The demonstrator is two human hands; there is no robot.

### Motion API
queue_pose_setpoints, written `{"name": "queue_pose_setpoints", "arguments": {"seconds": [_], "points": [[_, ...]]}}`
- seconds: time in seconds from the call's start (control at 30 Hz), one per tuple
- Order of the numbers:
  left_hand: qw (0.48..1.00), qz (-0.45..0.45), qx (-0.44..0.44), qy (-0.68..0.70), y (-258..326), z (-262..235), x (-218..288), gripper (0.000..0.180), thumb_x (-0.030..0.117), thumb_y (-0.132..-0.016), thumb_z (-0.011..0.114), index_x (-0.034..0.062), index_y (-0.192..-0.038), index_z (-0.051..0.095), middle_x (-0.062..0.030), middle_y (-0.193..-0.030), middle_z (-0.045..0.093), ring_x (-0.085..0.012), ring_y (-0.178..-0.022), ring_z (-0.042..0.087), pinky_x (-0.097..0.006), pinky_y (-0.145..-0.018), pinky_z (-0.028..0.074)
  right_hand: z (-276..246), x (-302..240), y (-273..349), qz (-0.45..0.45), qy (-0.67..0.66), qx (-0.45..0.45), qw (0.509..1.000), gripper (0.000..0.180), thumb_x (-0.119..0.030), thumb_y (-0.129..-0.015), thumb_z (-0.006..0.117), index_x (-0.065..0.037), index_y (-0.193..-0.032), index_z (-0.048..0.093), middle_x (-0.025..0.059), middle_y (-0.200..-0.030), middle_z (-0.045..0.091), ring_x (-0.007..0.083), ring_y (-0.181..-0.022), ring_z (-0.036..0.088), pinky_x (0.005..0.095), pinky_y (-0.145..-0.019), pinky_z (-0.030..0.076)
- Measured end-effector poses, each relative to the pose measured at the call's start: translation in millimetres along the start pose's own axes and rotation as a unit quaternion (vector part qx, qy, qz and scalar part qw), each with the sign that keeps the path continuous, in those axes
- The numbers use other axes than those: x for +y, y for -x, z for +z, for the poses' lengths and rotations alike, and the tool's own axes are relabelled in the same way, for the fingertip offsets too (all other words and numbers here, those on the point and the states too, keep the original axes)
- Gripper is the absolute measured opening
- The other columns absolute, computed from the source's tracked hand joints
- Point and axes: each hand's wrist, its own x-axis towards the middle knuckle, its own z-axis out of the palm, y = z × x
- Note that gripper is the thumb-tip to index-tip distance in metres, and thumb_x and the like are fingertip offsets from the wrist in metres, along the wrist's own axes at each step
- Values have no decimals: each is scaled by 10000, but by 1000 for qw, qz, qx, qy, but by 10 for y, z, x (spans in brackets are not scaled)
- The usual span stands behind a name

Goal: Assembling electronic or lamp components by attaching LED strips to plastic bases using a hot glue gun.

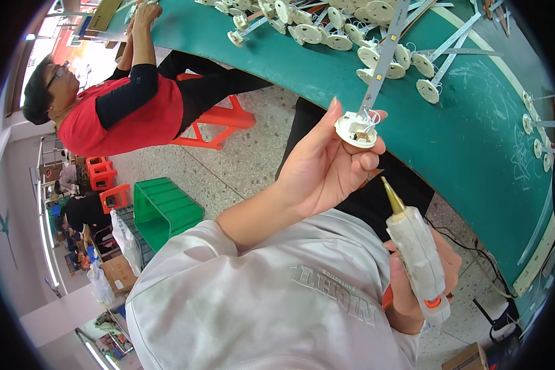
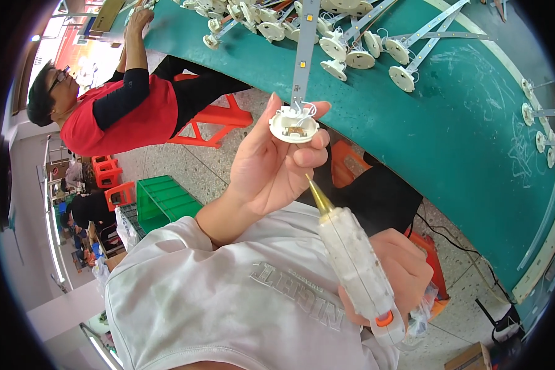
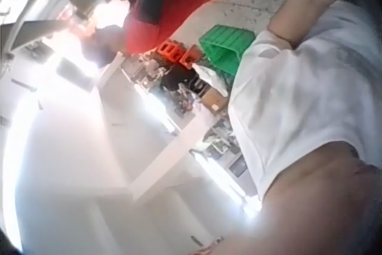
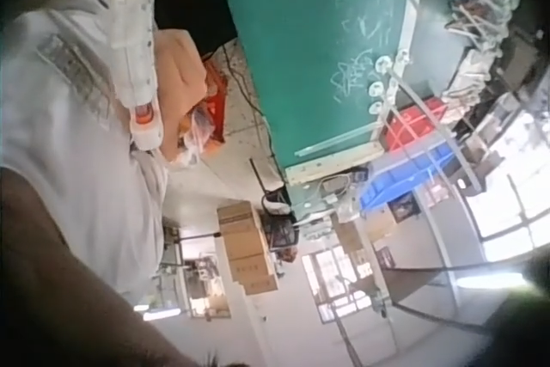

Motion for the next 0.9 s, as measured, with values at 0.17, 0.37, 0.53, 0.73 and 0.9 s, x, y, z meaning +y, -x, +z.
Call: {"name": "queue_pose_setpoints", "arguments": {"seconds": [0.17,0.37,0.53,0.73,0.9], "points": [[999,-20,-8,31,0,20,18,573,499,-984,352,10,-1271,440,-120,-912,578,-158,-740,579,-224,-657,535,-154,-12,226,71,97,67,991,261,-88,-845,625,74,-1024,528,187,-805,659,183,-690,607,287,-629,487],[1000,-13,-14,-17,-61,55,-33,555,474,-996,325,-5,-1251,445,-156,-937,615,-194,-782,627,-241,-672,556,-361,-7,192,173,58,242,953,179,-23,-841,595,67,-994,613,135,-843,654,126,-662,538,251,-594,409],[994,53,-33,-93,-22,21,-98,505,397,-1003,369,-27,-1265,447,-191,-1016,623,-214,-846,657,-276,-730,576,-225,-70,209,150,103,79,980,146,-91,-805,601,41,-865,606,117,-745,643,158,-620,547,294,-616,429],[941,124,-37,-314,29,5,-111,548,375,-988,424,-26,-1359,376,-268,-1131,550,-252,-981,611,-295,-774,556,-225,-133,-87,11,131,-98,987,414,-61,-757,603,98,-1127,508,178,-832,654,201,-619,582,314,-639,470],[928,139,-52,-341,32,18,-119,567,352,-974,472,-58,-1353,373,-277,-1145,549,-243,-987,606,-302,-778,553,-127,-125,-50,91,80,-17,992,273,-101,-755,607,59,-976,618,172,-840,646,167,-629,562,279,-570,443]]}}
